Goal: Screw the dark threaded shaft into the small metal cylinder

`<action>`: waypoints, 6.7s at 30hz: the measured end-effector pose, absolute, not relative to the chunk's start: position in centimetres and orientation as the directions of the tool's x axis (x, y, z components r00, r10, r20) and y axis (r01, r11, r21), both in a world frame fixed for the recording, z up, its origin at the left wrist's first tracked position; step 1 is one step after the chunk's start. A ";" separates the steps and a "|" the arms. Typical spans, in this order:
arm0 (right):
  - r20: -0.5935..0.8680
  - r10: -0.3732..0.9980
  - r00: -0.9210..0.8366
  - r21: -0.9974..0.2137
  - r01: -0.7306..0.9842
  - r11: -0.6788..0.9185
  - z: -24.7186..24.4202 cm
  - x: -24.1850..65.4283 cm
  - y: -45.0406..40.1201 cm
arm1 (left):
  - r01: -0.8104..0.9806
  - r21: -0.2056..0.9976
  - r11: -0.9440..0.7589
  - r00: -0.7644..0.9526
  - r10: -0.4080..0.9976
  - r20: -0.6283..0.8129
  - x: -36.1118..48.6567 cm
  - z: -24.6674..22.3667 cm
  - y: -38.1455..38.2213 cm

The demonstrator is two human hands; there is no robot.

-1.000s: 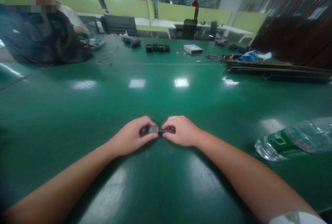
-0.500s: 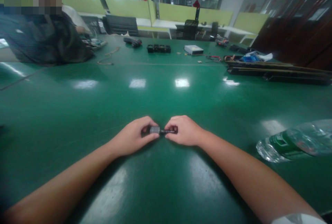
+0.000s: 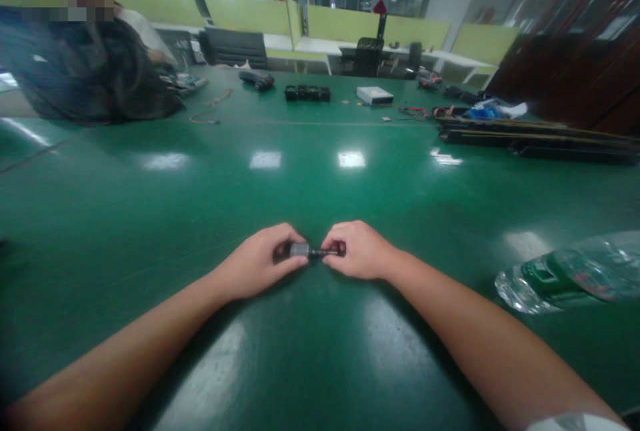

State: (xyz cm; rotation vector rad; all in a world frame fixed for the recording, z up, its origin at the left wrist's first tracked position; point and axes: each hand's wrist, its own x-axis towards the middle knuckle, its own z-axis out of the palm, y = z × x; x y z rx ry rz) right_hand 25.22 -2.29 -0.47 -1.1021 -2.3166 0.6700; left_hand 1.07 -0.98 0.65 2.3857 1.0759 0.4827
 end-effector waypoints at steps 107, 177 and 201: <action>0.258 0.769 -0.584 -0.635 0.497 0.591 -1.0 24.5 -1.7 | 0.611 0.542 -0.577 0.622 0.774 0.122 1.1 0.5 -0.7; 0.284 0.764 -0.579 -0.551 0.554 0.624 -0.9 25.5 -1.7 | 0.600 0.551 -0.579 0.629 0.768 0.122 0.8 0.5 -0.8; 0.192 0.784 -0.591 -0.530 0.609 0.589 -0.3 28.3 -0.9 | 0.608 0.553 -0.570 0.622 0.775 0.115 0.9 0.7 -0.9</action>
